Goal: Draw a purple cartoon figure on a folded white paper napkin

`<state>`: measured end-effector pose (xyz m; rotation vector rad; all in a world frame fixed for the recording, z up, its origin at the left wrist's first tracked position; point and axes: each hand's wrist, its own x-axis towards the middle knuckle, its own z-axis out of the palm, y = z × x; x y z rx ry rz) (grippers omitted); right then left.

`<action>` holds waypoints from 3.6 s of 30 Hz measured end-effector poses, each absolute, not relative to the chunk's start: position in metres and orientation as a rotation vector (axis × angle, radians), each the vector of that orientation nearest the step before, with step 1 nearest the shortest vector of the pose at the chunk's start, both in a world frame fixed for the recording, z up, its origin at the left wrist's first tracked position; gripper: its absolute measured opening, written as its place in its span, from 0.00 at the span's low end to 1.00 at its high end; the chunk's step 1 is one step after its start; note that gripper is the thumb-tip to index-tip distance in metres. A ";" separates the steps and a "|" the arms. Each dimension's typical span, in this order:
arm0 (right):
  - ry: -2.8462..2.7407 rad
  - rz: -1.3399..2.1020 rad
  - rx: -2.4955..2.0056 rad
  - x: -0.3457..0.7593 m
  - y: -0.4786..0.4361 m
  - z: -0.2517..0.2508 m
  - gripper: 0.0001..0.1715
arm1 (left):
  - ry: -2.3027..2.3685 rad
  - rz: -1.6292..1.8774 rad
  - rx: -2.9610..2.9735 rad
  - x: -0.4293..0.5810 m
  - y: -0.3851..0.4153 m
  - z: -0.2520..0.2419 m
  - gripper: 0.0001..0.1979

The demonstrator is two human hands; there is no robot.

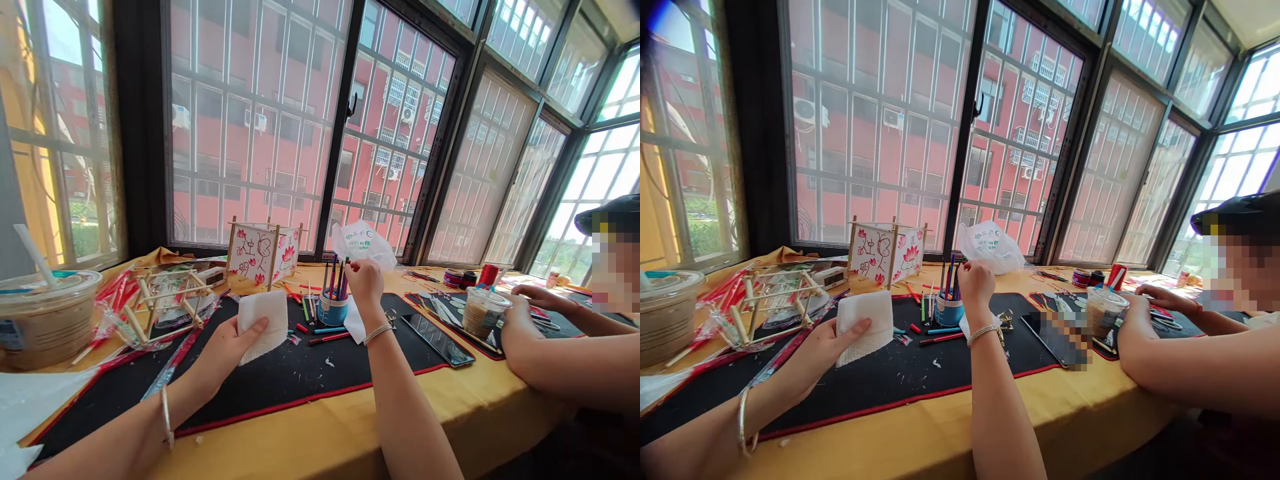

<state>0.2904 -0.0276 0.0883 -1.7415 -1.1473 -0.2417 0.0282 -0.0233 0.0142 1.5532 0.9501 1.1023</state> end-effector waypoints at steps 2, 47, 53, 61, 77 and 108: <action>-1.177 -0.289 -1.811 0.287 -0.027 0.087 0.13 | 0.919 1.067 1.416 0.029 -0.026 0.019 0.13; -1.952 0.030 -1.033 0.176 -0.030 0.048 0.04 | 0.739 1.189 1.035 0.029 -0.025 0.025 0.12; -1.943 0.016 -1.096 0.175 -0.028 0.045 0.07 | 0.771 1.181 1.104 0.029 -0.020 0.017 0.12; -1.767 0.035 -1.208 0.178 -0.020 0.037 0.10 | 0.787 1.172 1.227 0.028 -0.017 0.013 0.13; -1.477 0.264 -1.494 0.240 0.013 0.037 0.17 | 0.603 1.050 2.710 0.023 -0.027 0.004 0.10; -2.108 -0.247 -1.793 0.207 0.004 0.014 0.18 | 0.569 -0.006 2.923 0.027 -0.065 0.004 0.40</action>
